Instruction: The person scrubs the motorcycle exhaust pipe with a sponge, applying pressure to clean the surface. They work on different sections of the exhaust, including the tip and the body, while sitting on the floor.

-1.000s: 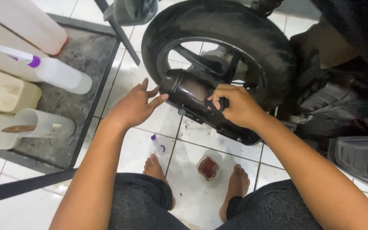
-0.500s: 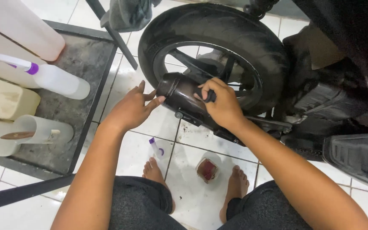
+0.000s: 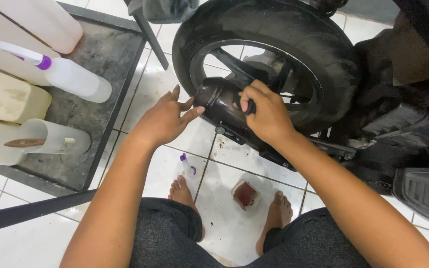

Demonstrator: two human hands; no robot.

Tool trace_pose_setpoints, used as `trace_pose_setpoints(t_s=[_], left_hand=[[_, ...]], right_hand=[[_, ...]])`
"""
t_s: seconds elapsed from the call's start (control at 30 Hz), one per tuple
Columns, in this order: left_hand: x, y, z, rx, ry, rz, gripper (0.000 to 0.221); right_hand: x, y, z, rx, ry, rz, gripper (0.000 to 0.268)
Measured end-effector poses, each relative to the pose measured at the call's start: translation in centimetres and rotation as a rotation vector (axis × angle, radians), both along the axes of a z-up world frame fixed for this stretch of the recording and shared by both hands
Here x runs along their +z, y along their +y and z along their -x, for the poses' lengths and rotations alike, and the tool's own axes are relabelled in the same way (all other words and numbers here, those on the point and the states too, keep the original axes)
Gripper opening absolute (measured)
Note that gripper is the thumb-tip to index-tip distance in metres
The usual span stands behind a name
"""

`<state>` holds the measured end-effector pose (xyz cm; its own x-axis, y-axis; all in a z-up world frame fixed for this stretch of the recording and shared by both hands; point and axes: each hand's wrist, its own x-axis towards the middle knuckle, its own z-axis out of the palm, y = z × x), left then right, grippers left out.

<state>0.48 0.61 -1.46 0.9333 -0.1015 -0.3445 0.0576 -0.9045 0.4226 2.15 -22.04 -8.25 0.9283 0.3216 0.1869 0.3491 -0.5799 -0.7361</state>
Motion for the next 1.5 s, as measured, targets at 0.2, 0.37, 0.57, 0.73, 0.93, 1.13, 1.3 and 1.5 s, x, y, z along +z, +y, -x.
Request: trace_pose_setpoints(t_s=[0.2,0.37,0.57,0.73,0.93,1.13,1.3,1.5], left_hand=[[-0.4,0.1,-0.1,-0.009,-0.01,-0.009,0.061],[0.5,0.1,0.0,-0.006,0.027,-0.015,0.057],[-0.3,0.6,0.1,-0.011,0.027,-0.003,0.056],[-0.5,1.0,-0.2,-0.04,0.037,0.001,0.057],[-0.4,0.7,0.0,-0.045,0.021,-0.02,0.056],[-0.6,1.2,0.2,-0.047,0.056,0.01,0.056],[-1.1,1.5,-0.2,-0.071,0.031,0.013,0.054],[-1.6,1.4,0.0,-0.093,0.008,-0.006,0.054]], right_hand=[[-2.1,0.3,-1.5,-0.065,0.039,-0.272,0.028],[-0.7,-1.1,-1.3,-0.025,0.123,-0.235,0.029],[1.0,1.0,-0.6,0.058,0.042,-0.114,0.023],[0.8,3.3,-1.6,0.006,-0.008,-0.143,0.026],[-1.3,1.9,-3.2,-0.149,0.152,-0.292,0.029],[2.5,1.7,-0.5,0.121,0.037,-0.048,0.025],[1.8,3.1,-0.9,0.151,-0.097,-0.011,0.026],[1.7,5.0,-1.5,0.031,-0.077,-0.195,0.025]])
